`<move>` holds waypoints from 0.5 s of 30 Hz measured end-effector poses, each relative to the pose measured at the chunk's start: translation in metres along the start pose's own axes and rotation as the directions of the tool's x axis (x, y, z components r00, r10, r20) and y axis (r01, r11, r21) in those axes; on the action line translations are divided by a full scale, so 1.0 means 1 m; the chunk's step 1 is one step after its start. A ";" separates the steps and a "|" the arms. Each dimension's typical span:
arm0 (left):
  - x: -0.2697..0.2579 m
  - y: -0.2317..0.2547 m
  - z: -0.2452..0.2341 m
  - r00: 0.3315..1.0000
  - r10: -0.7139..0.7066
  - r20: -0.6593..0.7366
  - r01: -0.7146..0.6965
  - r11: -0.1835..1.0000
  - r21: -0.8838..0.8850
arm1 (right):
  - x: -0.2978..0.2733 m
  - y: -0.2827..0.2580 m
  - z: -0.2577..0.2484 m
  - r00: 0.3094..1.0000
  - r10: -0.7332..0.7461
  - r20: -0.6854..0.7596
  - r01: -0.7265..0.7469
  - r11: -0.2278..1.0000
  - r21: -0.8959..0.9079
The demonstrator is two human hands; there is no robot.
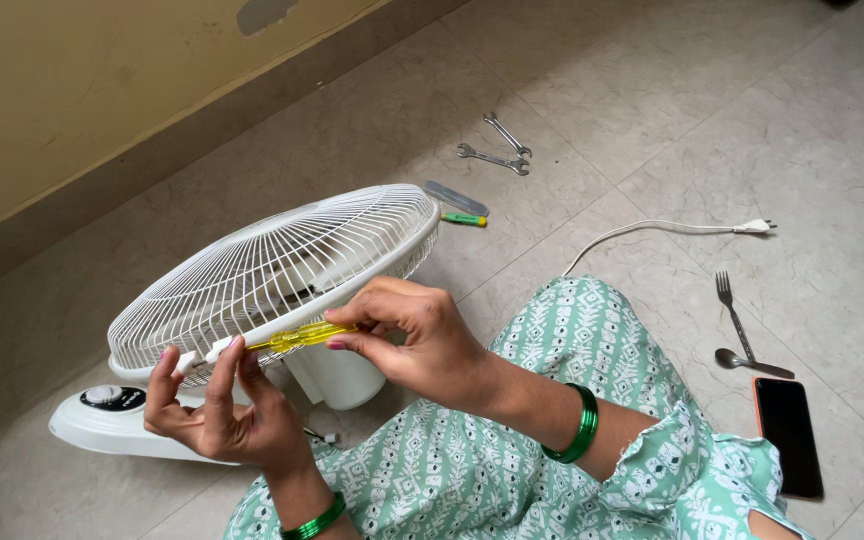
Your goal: The person uses a screwdriver to remove screws from the front grill of a white electric fan, then detaches the grill to expose the fan blades. The person places the removed grill and screws on the floor.
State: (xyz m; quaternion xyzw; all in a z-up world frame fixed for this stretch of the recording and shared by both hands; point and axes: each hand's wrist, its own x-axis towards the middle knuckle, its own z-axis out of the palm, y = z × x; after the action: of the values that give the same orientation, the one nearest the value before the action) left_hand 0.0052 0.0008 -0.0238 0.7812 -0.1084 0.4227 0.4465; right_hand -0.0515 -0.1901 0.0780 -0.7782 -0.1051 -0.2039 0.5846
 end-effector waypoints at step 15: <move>-0.001 -0.005 0.003 1.000 0.004 -0.002 -0.004 0.999 0.036 | 0.001 0.010 0.000 0.939 -0.342 0.043 0.344 0.924 -0.168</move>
State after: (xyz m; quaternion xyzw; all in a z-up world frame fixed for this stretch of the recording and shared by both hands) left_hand 0.0084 0.0013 -0.0284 0.7885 -0.1020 0.4261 0.4316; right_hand -0.0465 -0.1932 0.0694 -0.7969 -0.2251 -0.3064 0.4694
